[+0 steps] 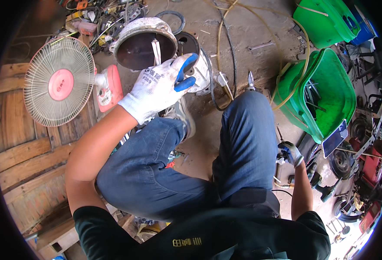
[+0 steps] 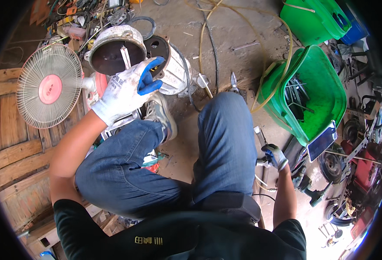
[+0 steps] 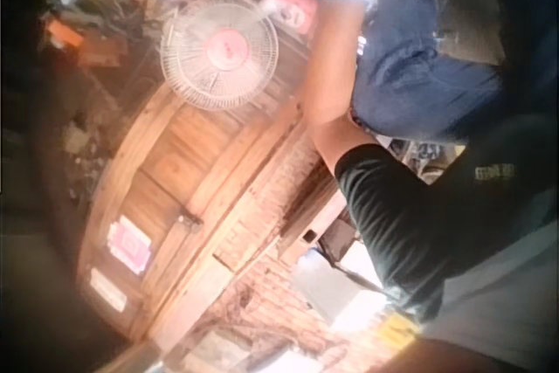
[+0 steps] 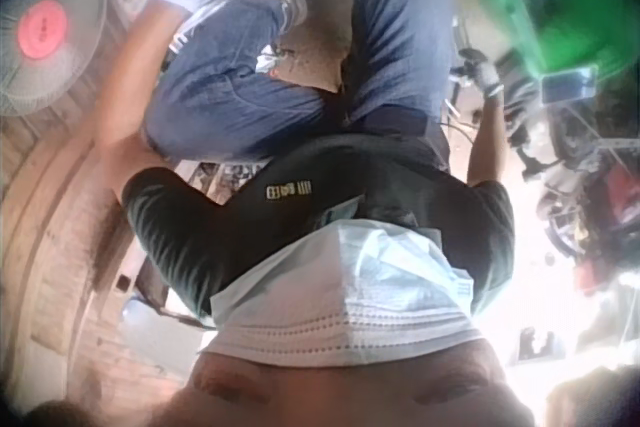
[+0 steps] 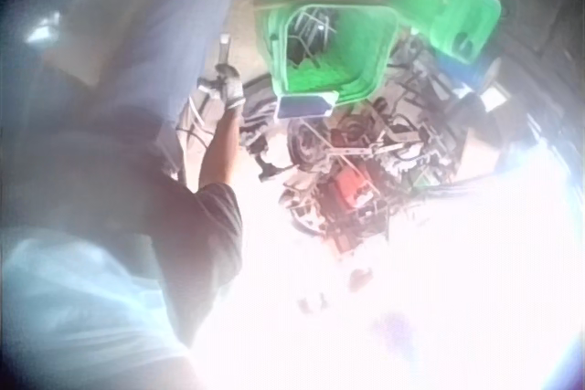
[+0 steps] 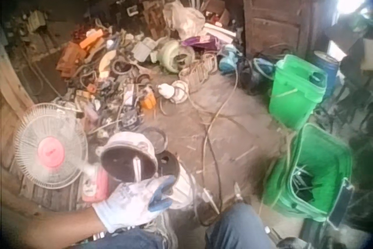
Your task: The person sits on the floor in a cluttered workshop and uses pliers to strip the insulation from a white electrical cable. They then twist the exposed copper strands together and connect them to other wires inside a metal container.
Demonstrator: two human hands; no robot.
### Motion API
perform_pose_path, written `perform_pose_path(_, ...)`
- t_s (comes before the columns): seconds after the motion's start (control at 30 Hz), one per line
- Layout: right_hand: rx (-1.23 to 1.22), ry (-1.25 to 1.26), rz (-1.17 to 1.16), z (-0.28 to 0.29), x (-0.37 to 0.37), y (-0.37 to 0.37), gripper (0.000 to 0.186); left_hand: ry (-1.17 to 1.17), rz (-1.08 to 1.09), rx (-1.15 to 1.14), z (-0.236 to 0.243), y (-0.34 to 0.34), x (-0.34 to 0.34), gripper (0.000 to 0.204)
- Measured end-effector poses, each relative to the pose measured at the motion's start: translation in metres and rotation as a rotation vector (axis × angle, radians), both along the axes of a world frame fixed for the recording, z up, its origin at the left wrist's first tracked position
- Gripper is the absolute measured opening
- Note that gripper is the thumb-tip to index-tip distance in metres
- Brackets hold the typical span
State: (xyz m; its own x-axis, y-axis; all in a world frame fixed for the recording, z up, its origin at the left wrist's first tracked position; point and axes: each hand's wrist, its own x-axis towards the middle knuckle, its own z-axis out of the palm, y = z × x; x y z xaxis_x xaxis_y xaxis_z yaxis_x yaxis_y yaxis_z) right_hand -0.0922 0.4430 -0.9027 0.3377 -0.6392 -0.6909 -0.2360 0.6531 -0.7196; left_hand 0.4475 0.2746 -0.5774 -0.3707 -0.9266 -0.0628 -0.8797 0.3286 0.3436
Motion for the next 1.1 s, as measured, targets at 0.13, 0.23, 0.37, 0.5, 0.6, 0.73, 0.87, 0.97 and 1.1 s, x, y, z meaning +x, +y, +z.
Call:
perform_pose_path(0.13,0.243,-0.099,-0.298,0.143,0.037,-0.014,0.038,0.066,0.051,0.019,-0.007,-0.005,0.006,0.067)
perform_pose_path(0.23,-0.063,-0.275,-0.513,0.206,0.061,-0.024,0.064,0.089,0.076,0.061,-0.017,-0.006,0.008,0.06)
perform_pose_path(0.37,-0.482,-0.032,-0.283,0.276,0.131,-0.081,0.067,0.096,0.0,-0.035,-0.033,-0.013,0.009,0.05)
perform_pose_path(0.5,-0.727,0.337,-0.087,0.268,0.22,-0.123,0.055,0.308,0.06,0.203,-0.025,-0.028,0.008,0.035)
perform_pose_path(0.6,-0.804,0.319,-0.022,0.267,0.286,-0.15,0.035,0.67,0.306,0.552,-0.03,-0.025,0.012,0.033)
perform_pose_path(0.73,-0.709,0.348,0.084,0.254,0.313,-0.155,0.05,0.923,0.406,0.679,-0.031,-0.02,0.012,0.035)
perform_pose_path(0.87,-0.877,0.377,0.066,0.231,0.321,-0.147,0.069,1.028,0.414,0.718,-0.036,-0.02,0.013,0.036)
perform_pose_path(0.97,-1.048,0.429,0.05,0.225,0.328,-0.149,0.069,1.035,0.419,0.704,-0.036,-0.022,0.013,0.037)
perform_pose_path(1.1,-1.156,0.456,0.02,0.22,0.339,-0.153,0.068,0.951,0.417,0.735,-0.032,-0.023,0.015,0.036)
